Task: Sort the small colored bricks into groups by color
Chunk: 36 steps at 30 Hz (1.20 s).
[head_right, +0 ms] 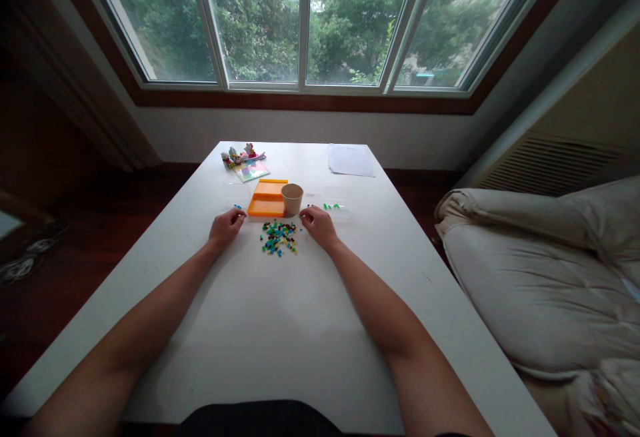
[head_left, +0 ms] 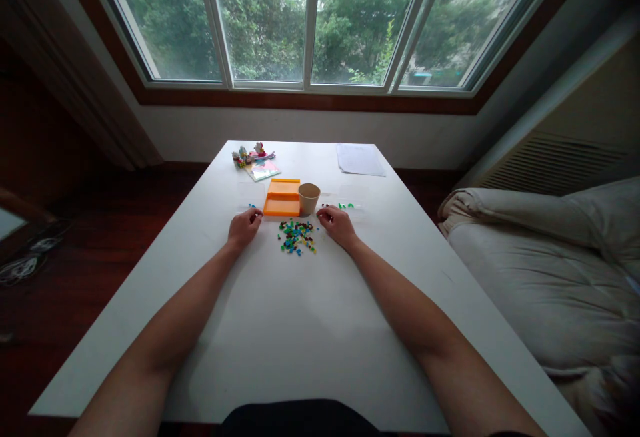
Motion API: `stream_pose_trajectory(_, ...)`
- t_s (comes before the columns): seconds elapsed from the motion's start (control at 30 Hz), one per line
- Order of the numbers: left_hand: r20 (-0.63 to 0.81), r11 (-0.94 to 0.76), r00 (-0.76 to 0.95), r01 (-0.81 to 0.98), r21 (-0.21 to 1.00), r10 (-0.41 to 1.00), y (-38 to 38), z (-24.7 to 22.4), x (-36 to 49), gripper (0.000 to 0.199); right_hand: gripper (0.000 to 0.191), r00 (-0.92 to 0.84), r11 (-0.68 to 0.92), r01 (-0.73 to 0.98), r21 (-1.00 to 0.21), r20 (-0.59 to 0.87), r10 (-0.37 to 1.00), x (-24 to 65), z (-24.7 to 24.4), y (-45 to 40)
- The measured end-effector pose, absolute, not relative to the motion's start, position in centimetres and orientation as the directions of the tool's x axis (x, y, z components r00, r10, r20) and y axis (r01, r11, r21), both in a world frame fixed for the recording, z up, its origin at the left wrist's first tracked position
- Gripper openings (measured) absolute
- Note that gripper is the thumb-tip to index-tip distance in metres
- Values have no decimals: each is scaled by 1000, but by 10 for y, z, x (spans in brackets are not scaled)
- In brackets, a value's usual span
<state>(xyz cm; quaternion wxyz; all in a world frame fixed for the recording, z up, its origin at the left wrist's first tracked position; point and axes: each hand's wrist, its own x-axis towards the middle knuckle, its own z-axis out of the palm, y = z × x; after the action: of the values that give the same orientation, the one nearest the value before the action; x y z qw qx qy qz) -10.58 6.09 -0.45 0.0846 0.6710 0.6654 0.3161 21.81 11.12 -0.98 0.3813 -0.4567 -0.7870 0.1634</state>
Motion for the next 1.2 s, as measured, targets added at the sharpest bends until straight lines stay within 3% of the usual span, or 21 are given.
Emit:
stream_pose_trajectory(0.13,317,-213,64,859,465,946,55,-5,-86,26,23,-33,478,569,-670,561,827,231,-1,113)
stream_pose_trajectory(0.3,351,-346,212,857,382,912,53,-5,-61,27,23,249,288,629,-722,538,805,261,-2,128)
stream_pose_trajectory(0.43,353,-436,321,841,320,879,51,-7,-50,34,30,306,238,662,-711,546,780,276,-4,134)
stream_pose_trajectory(0.57,336,-474,376,831,290,864,47,-9,-45,41,32,200,317,665,-677,570,797,266,-5,130)
stream_pose_trajectory(0.73,292,-524,450,807,272,844,47,-10,-43,44,26,-97,435,650,-623,500,860,239,-12,117)
stream_pose_trajectory(0.93,254,-568,512,779,265,821,53,-17,-48,48,26,-413,569,597,-566,391,822,222,-17,109)
stream_pose_trajectory(1.2,247,-591,538,755,285,806,54,-18,-49,49,31,-539,636,648,-418,338,772,214,-18,106)
